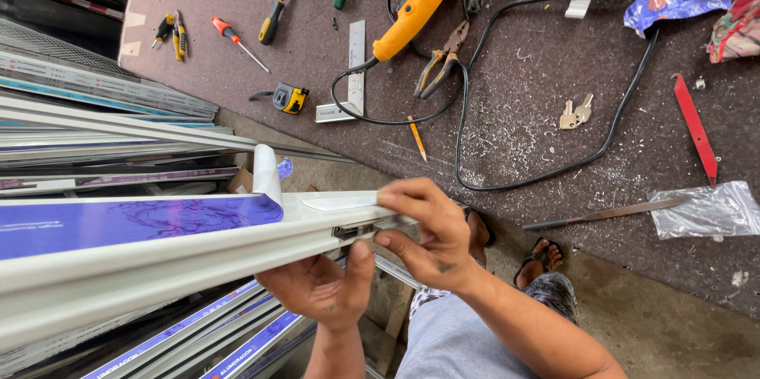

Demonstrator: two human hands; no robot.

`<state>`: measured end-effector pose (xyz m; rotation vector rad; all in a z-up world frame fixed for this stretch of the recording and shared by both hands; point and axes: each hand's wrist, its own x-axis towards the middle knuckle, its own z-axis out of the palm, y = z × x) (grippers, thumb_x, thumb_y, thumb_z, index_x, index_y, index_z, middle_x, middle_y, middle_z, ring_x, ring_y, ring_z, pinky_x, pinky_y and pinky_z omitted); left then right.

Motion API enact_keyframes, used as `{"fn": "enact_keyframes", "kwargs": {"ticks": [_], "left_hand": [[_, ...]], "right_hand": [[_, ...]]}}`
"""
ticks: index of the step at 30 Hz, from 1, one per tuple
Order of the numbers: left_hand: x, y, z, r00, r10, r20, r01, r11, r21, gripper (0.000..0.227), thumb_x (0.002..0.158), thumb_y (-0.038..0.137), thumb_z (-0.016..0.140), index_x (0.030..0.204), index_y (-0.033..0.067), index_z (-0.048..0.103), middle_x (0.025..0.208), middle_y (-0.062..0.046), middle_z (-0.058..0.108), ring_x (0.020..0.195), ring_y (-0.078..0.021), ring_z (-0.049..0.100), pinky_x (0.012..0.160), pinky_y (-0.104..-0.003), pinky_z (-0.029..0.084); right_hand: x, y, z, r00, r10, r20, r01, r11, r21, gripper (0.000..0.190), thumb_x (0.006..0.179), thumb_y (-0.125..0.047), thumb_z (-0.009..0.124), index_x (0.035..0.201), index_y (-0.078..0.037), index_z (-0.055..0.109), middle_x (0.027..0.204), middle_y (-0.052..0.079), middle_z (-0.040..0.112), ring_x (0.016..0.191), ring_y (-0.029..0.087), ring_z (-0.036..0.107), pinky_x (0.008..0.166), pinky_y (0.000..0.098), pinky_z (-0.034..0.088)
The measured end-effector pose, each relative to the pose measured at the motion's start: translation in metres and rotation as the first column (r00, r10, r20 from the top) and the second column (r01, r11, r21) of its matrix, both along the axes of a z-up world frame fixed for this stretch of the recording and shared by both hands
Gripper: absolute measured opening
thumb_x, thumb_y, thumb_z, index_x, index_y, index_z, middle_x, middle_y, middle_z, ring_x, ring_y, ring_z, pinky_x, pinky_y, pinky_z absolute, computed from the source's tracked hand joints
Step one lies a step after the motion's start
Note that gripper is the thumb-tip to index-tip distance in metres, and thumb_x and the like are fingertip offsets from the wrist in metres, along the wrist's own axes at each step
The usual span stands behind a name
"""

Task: The person assembles a window frame by inserting a small metal piece into a slot on the frame and securing it with a screwdriver. They then insert a key into the lock mechanism and turn it to test the assembly.

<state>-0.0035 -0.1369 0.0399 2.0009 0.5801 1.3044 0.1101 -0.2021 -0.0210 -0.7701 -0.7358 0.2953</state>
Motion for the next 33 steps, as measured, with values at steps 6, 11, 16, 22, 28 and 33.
{"fn": "enact_keyframes", "kwargs": {"ticks": [6, 11, 16, 22, 28, 33], "left_hand": [[-0.017, 0.002, -0.001, 0.996, -0.085, 0.023, 0.086, 0.996, -0.026, 0.094, 0.099, 0.023, 0.076, 0.163, 0.0034, 0.009, 0.159, -0.019, 0.033, 0.14, -0.0236, 0.049, 0.117, -0.038, 0.049], [-0.023, 0.013, -0.026, 0.997, -0.056, 0.044, 0.061, 0.99, -0.125, 0.073, 0.1, 0.011, 0.066, 0.159, -0.0007, 0.025, 0.145, -0.017, 0.049, 0.124, -0.0226, 0.059, 0.108, -0.039, 0.054], [-0.031, -0.01, -0.047, 0.997, -0.079, 0.011, 0.079, 0.971, -0.228, 0.035, 0.104, 0.001, 0.057, 0.139, -0.006, 0.055, 0.14, -0.013, 0.051, 0.124, -0.0217, 0.063, 0.108, -0.039, 0.056], [-0.028, -0.012, -0.05, 0.992, 0.017, -0.125, -0.022, 0.999, -0.043, 0.04, 0.102, 0.0, 0.061, 0.141, 0.0012, 0.056, 0.141, -0.014, 0.054, 0.125, -0.0258, 0.061, 0.107, -0.039, 0.055], [-0.021, -0.003, -0.068, 0.93, 0.184, -0.319, -0.041, 0.913, 0.406, 0.05, 0.093, 0.004, 0.071, 0.14, 0.0111, 0.059, 0.143, -0.019, 0.052, 0.127, -0.0372, 0.057, 0.103, -0.042, 0.052], [-0.019, 0.006, -0.091, 0.952, 0.069, -0.299, 0.04, 0.939, 0.343, 0.051, 0.099, 0.01, 0.072, 0.146, 0.0133, 0.053, 0.151, -0.02, 0.043, 0.135, -0.0373, 0.056, 0.105, -0.043, 0.058]], "right_hand": [[-0.015, 0.004, -0.012, 0.984, 0.104, -0.146, -0.088, 0.99, 0.112, 0.042, 0.092, -0.005, 0.079, 0.131, 0.0, 0.063, 0.134, 0.019, 0.062, 0.123, 0.024, 0.064, 0.108, 0.0342, 0.053], [-0.02, 0.008, -0.013, 0.998, -0.003, -0.066, 0.007, 0.998, 0.057, 0.041, 0.092, -0.003, 0.08, 0.129, 0.0, 0.064, 0.131, 0.019, 0.064, 0.12, 0.024, 0.067, 0.104, 0.0333, 0.055], [-0.024, 0.015, -0.018, 0.996, -0.079, -0.04, 0.081, 0.994, 0.066, 0.039, 0.093, -0.003, 0.077, 0.129, -0.001, 0.062, 0.129, 0.019, 0.065, 0.118, 0.023, 0.067, 0.1, 0.0321, 0.056], [-0.017, 0.01, -0.021, 0.997, -0.061, -0.054, 0.064, 0.995, 0.074, 0.027, 0.101, 0.0, 0.068, 0.128, -0.002, 0.063, 0.132, 0.022, 0.066, 0.118, 0.024, 0.069, 0.093, 0.0293, 0.058], [0.013, 0.007, 0.008, 0.958, -0.127, 0.256, 0.108, 0.99, 0.086, 0.038, 0.1, -0.002, 0.072, 0.135, -0.005, 0.058, 0.136, 0.023, 0.061, 0.12, 0.028, 0.068, 0.098, 0.0351, 0.059], [0.048, 0.001, 0.041, 0.778, -0.008, 0.628, 0.048, 0.998, -0.048, 0.042, 0.09, -0.006, 0.08, 0.129, -0.013, 0.065, 0.132, 0.017, 0.065, 0.104, 0.025, 0.076, 0.087, 0.0338, 0.064]]}}
